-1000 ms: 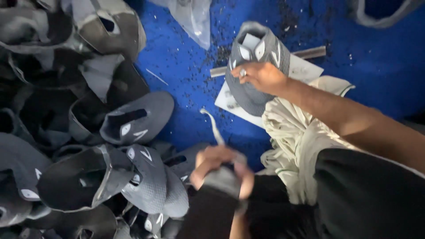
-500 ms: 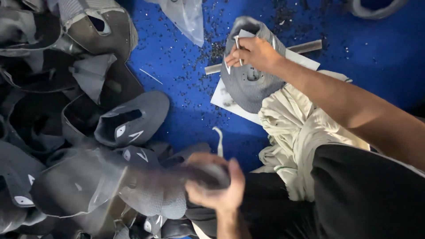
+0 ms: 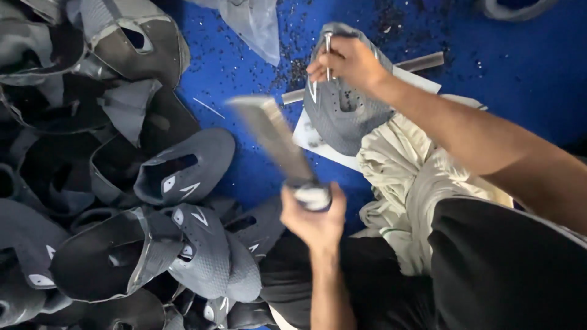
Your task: Hammering shoe upper components on a metal post to shape or assemble them.
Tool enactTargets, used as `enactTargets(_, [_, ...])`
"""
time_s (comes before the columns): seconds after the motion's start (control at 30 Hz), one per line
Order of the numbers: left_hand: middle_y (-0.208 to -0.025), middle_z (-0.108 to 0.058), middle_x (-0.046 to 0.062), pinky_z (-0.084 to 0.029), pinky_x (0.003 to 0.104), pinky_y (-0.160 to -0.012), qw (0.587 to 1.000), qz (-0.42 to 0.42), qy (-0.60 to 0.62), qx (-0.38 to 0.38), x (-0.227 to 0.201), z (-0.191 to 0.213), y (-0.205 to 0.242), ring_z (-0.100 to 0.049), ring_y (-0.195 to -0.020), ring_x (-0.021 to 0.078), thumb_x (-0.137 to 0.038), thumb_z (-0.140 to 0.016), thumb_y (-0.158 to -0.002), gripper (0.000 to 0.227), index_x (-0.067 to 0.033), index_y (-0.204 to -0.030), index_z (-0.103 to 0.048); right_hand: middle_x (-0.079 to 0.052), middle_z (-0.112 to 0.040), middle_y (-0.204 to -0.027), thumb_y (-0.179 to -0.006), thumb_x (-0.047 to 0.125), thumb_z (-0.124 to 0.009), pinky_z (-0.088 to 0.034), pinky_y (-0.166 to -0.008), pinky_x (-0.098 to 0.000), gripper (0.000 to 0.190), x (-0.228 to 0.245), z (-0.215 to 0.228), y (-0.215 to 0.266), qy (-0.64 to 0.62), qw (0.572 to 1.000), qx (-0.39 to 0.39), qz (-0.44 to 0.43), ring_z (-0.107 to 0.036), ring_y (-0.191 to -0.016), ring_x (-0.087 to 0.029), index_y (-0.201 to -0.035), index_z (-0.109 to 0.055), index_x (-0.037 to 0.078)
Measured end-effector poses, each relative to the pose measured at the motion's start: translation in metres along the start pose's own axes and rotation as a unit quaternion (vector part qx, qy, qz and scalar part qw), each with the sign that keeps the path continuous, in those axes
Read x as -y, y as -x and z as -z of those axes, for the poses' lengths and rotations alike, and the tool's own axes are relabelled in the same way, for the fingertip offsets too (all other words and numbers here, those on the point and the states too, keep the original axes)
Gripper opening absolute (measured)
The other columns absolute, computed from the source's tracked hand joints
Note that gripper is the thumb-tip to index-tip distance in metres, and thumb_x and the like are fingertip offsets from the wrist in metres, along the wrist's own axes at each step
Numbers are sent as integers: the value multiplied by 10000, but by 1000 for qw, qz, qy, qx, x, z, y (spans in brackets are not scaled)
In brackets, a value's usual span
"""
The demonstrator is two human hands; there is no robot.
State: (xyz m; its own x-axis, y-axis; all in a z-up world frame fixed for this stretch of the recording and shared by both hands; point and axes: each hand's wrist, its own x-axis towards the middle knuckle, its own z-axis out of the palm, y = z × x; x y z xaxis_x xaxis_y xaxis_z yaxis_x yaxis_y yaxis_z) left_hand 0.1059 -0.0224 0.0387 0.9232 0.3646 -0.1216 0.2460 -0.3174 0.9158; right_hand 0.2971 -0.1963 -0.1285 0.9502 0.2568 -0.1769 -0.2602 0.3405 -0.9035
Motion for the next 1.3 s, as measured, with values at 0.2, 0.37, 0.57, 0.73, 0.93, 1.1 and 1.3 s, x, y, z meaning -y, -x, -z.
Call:
enactTargets(0.2, [-755, -589, -6, -500, 244, -599, 948, -227, 221, -41, -75, 12, -14, -602, -640, 123, -264, -820, -773, 393, -143, -968, -501, -193, -754, -1105, -1048, 54, -525, -657, -869, -351, 118, 2, -4, 1, 171, 985, -5, -6, -775, -1031, -259, -1047, -598, -39])
enactTargets(0.37, [-720, -649, 51, -523, 323, -587, 995, 28, 81, 43, 52, -23, -21, -634, -625, 176, -138, -807, -713, 289, -46, -912, -619, -147, -764, -1069, -964, 14, -584, -628, -862, -348, 144, -18, 2, 18, 421, 890, 18, 171, -752, -983, -245, -1081, -665, -7])
enactTargets(0.57, [-794, -692, 34, -554, 291, -665, 999, 24, -29, 14, 14, 2, -2, -643, -701, 100, -133, -852, -705, 356, -40, -972, -635, -141, -764, -1060, -1046, 43, -555, -643, -869, -325, 96, 6, 0, -7, 181, 978, -6, 106, -768, -960, -210, -1079, -626, -13])
enactTargets(0.73, [-795, -638, 22, -529, 249, -647, 977, -195, 86, -27, -89, 32, -7, -634, -675, 141, -161, -823, -781, 322, -103, -959, -560, -150, -748, -1047, -1072, 89, -498, -646, -805, -315, 157, 18, 6, -23, 138, 989, -49, -27, -774, -955, -228, -1081, -595, -34])
enactTargets(0.93, [-872, -645, 83, -552, 345, -710, 942, -333, 46, 5, 19, -19, -45, -651, -726, 260, -114, -745, -810, 237, -94, -990, -591, -184, -747, -1057, -1029, -19, -556, -648, -837, -349, 83, 6, 2, -1, 338, 922, -24, 187, -771, -967, -236, -1070, -609, -68])
enactTargets(1.1, [-822, -798, 106, -602, 350, -709, 984, 95, -86, 120, 53, 12, 21, -745, -728, 170, -218, -792, -773, 396, 18, -1073, -687, -167, -781, -1094, -981, 15, -631, -621, -874, -436, 72, 1, 23, -3, 327, 923, -61, 191, -771, -1016, -280, -1027, -680, -11])
enactTargets(1.3, [-952, -755, 201, -547, 472, -817, 866, 64, -407, 283, 69, 86, 51, -703, -912, 374, -441, -748, -909, 416, -68, -1089, -709, -44, -539, -920, -1092, 73, -592, -377, -682, -266, 212, 8, 98, 41, -65, 979, -191, 14, -463, -769, -132, -1221, -734, -15])
